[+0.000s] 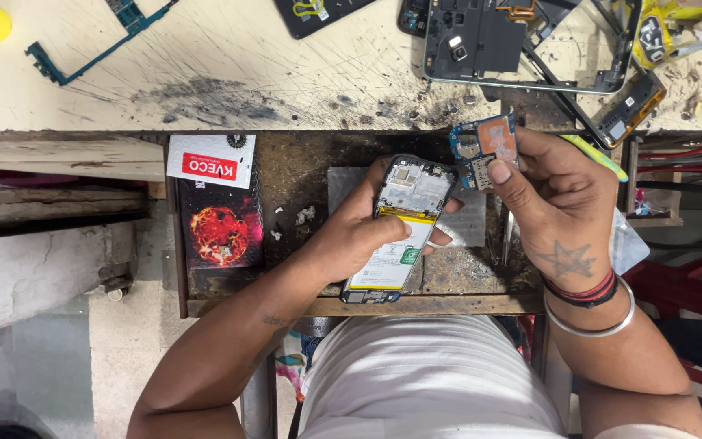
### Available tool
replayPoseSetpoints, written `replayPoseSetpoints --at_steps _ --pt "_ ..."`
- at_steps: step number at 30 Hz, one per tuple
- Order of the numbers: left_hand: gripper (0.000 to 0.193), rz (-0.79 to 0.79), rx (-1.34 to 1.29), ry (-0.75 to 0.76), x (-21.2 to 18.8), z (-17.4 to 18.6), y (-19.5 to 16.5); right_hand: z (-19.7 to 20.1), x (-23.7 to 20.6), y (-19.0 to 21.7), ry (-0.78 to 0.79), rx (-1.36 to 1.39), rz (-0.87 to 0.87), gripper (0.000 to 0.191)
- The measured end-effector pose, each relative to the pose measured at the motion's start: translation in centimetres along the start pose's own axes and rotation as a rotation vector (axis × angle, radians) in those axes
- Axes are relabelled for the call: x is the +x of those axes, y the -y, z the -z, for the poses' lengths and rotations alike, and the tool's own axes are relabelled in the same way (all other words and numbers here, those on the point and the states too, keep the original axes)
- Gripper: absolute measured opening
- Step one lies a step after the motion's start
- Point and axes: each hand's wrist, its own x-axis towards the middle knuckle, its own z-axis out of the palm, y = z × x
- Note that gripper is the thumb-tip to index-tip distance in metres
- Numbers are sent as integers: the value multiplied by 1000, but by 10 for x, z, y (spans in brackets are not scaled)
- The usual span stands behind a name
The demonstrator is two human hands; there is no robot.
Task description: The person removes a small internal component from a disassembled smartphone, then reinserts it and presses it into place. They then pick up the phone's back cover and align it over the chassis, preparing to close the device.
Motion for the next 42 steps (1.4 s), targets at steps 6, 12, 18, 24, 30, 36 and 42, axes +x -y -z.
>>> replayPoseSetpoints --at_steps 6,12,18,24,30,36,42 --pt "66 15 -33 -6 0 -3 -1 6 -2 -3 26 -18 0 27" --pt "68 40 -8 -18 -1 -4 -5 9 -3 -10 6 29 -74 25" --pt "69 23 -45 13 -1 -2 -1 9 -4 -6 12 28 -41 27" --pt "72 3 -16 17 -1 0 1 8 -4 0 58 34 4 33" --pt "63 -10 64 6 -1 -6 -4 12 -4 -1 38 49 -37 28" --pt "59 -4 27 0 -1 -12 -6 18 -7 -8 15 111 -6 19" --pt "63 -1 81 28 -2 -11 -5 19 -8 -9 -16 124 1 20"
